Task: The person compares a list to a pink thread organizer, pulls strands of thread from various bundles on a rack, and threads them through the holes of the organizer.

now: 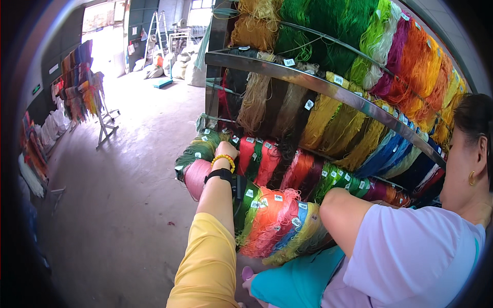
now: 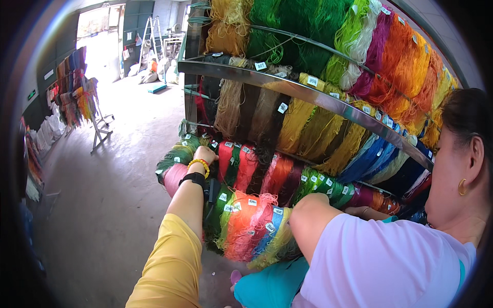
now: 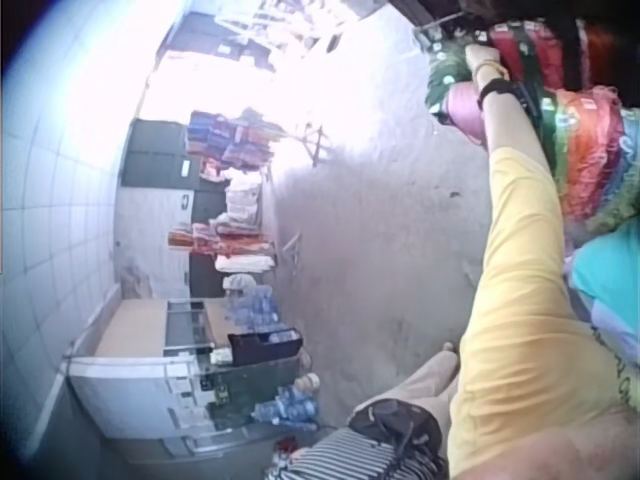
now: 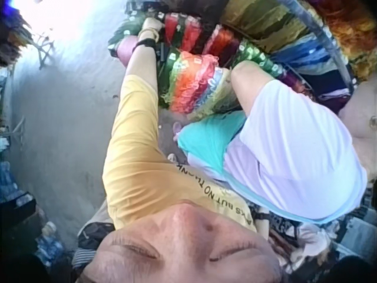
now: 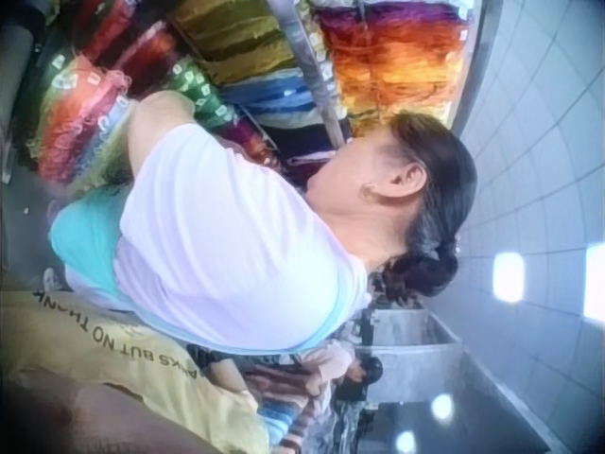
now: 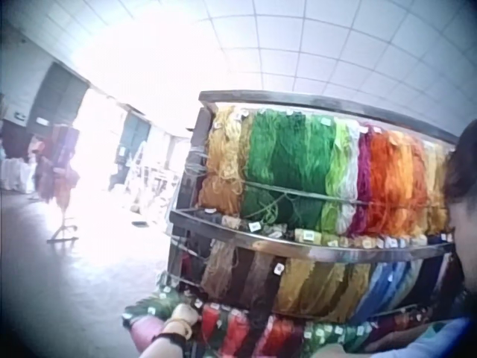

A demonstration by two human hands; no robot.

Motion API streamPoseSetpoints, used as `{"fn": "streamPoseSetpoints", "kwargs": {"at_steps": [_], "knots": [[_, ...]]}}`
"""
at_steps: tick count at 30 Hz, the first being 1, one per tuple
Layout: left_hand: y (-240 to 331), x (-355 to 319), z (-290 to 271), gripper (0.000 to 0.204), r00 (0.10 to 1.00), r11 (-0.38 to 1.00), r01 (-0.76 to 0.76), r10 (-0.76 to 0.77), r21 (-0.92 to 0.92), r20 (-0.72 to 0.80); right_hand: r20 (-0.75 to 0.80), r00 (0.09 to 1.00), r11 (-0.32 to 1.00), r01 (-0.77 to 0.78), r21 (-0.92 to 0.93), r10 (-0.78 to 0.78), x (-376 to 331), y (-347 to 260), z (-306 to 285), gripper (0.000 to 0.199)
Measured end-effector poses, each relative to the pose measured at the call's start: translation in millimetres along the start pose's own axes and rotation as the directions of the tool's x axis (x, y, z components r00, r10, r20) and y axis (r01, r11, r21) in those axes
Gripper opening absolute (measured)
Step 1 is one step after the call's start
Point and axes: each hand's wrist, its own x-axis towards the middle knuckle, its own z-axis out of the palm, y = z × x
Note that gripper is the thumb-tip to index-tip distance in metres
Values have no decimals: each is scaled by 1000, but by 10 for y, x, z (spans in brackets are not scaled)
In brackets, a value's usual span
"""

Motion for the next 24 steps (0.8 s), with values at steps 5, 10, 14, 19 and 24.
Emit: {"fn": "streamPoseSetpoints", "kwargs": {"at_steps": [5, 10, 14, 19, 24], "knots": [[-118, 35, -26, 12, 996, 995, 9, 1, 103, -89, 6, 1000, 1000, -4, -19, 4, 3, -41, 6, 38], [3, -78, -166, 24, 997, 997, -34, 38, -65, 74, -11, 1000, 999, -15, -30, 14, -112, -85, 72, 38], [48, -258, -306, 15, 986, 835, 18, 76, -550, 147, -25, 1000, 999, -11, -49, 10, -248, -129, 96, 39], [-22, -594, -585, 17, 984, 674, 59, 85, -736, 157, -34, 999, 997, 11, -75, -14, -504, -160, 167, 39], [-194, -1680, -828, 23, 911, 907, -379, 331, -183, -246, -30, 999, 996, 27, -81, -30, -936, -21, 253, 39]]}}
